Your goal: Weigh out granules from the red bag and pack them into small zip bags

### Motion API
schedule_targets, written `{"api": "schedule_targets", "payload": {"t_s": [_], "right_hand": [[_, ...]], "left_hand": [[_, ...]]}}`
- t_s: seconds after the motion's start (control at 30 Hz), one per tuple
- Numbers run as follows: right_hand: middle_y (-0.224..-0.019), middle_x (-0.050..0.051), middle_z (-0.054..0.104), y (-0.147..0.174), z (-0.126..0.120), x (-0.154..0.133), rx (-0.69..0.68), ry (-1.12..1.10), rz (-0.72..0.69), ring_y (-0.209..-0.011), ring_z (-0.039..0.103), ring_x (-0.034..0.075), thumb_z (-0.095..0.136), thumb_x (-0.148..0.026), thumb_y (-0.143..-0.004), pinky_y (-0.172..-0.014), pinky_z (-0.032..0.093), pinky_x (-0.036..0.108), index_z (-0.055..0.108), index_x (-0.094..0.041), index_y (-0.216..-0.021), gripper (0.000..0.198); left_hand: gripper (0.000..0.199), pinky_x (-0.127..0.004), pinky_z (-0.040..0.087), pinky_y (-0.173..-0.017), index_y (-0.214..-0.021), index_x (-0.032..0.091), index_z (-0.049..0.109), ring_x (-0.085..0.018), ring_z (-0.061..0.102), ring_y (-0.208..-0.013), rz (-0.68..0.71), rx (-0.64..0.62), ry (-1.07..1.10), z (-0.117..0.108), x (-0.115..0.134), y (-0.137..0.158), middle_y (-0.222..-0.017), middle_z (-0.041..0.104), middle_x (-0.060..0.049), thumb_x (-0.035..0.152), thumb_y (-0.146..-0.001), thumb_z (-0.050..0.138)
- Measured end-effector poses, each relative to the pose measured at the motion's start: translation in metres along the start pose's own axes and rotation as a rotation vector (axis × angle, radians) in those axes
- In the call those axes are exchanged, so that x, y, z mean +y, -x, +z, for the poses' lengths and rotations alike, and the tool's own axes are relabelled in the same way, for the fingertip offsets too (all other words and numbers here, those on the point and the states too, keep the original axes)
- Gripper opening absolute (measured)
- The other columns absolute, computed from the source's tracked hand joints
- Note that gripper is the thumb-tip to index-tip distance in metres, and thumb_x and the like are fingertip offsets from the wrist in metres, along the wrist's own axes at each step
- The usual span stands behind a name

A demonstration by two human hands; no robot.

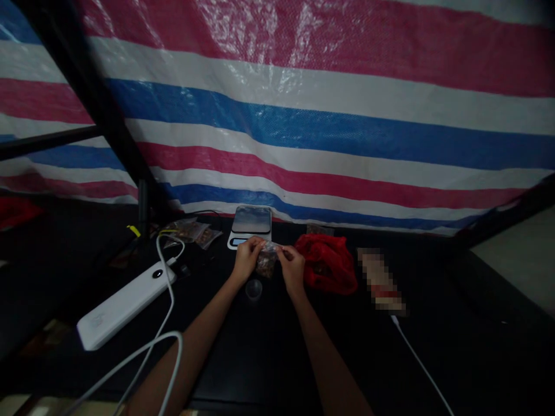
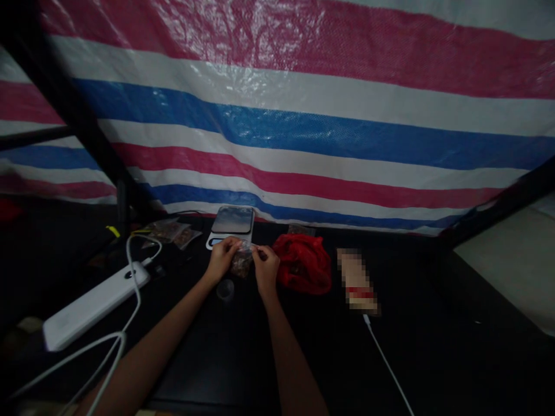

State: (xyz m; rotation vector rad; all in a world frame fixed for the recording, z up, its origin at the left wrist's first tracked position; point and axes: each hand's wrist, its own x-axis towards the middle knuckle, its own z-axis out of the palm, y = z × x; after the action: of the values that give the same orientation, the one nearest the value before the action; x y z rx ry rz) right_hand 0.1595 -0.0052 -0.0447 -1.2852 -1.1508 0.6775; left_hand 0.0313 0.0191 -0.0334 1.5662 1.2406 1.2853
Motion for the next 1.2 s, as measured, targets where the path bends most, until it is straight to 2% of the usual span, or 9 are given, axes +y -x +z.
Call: {"api": "schedule_targets", "payload": {"t_s": [0.23,0.4,0.47,0.63,0.83,1.03,1.2], "right_hand": [[-0.070,0.004,0.065,-0.001,0.000,0.001,-0.048,0.012,0.042,-0.064,0.059,0.017,0.054,-0.039,-0.071,-0.059,0.046,0.026,0.063,-0.015,-0.074,0.026],[-0.082,0.006,0.066,0.002,-0.003,-0.007,-0.114,0.343,-0.111,-0.077,0.059,0.020,0.048,-0.039,-0.075,-0.070,0.043,0.029,0.063,-0.018,-0.082,0.027],[-0.086,0.007,0.066,0.003,-0.004,-0.009,-0.125,0.393,-0.139,-0.081,0.059,0.020,0.046,-0.038,-0.077,-0.073,0.042,0.029,0.063,-0.018,-0.084,0.027],[-0.085,0.005,0.066,0.001,-0.005,-0.007,-0.148,0.333,-0.134,-0.079,0.059,0.019,0.044,-0.037,-0.079,-0.072,0.043,0.027,0.062,-0.018,-0.083,0.026],[-0.080,0.004,0.064,0.001,-0.004,-0.007,-0.164,0.235,-0.145,-0.076,0.058,0.017,0.045,-0.037,-0.079,-0.071,0.043,0.026,0.060,-0.017,-0.081,0.025],[-0.073,0.004,0.061,0.002,-0.006,-0.011,-0.147,0.285,-0.284,-0.070,0.056,0.016,0.046,-0.032,-0.080,-0.065,0.042,0.026,0.059,-0.017,-0.074,0.021],[-0.076,0.004,0.061,0.004,-0.006,-0.011,-0.170,0.322,-0.279,-0.073,0.056,0.016,0.041,-0.032,-0.082,-0.067,0.041,0.026,0.058,-0.018,-0.078,0.023]], "left_hand": [[0.022,-0.021,0.040,-0.057,-0.074,0.016,0.059,-0.013,0.056,-0.061,0.013,-0.010,-0.057,-0.002,0.002,0.001,-0.065,0.061,-0.001,0.035,-0.077,0.048],[0.022,-0.022,0.041,-0.061,-0.077,0.015,0.059,-0.013,0.056,-0.065,0.033,-0.053,-0.051,-0.003,0.000,0.001,-0.068,0.061,-0.001,0.034,-0.078,0.047],[0.022,-0.021,0.041,-0.062,-0.077,0.015,0.058,-0.013,0.056,-0.066,0.019,-0.066,-0.026,-0.002,-0.001,0.001,-0.069,0.060,-0.001,0.034,-0.078,0.047],[0.025,-0.020,0.041,-0.062,-0.080,0.015,0.058,-0.012,0.055,-0.066,0.009,-0.083,0.015,-0.001,0.002,0.001,-0.071,0.060,0.000,0.039,-0.077,0.048],[0.024,-0.021,0.041,-0.066,-0.081,0.016,0.059,-0.012,0.056,-0.071,0.098,-0.122,-0.038,-0.003,0.011,0.006,-0.075,0.060,-0.001,0.036,-0.079,0.047],[0.025,-0.021,0.041,-0.064,-0.079,0.015,0.061,-0.013,0.056,-0.068,0.111,-0.121,-0.024,-0.003,0.012,0.007,-0.073,0.061,-0.002,0.036,-0.078,0.047],[0.025,-0.021,0.043,-0.063,-0.077,0.014,0.062,-0.013,0.058,-0.068,0.092,-0.118,0.036,-0.002,0.009,0.006,-0.072,0.062,-0.003,0.036,-0.077,0.049]]}}
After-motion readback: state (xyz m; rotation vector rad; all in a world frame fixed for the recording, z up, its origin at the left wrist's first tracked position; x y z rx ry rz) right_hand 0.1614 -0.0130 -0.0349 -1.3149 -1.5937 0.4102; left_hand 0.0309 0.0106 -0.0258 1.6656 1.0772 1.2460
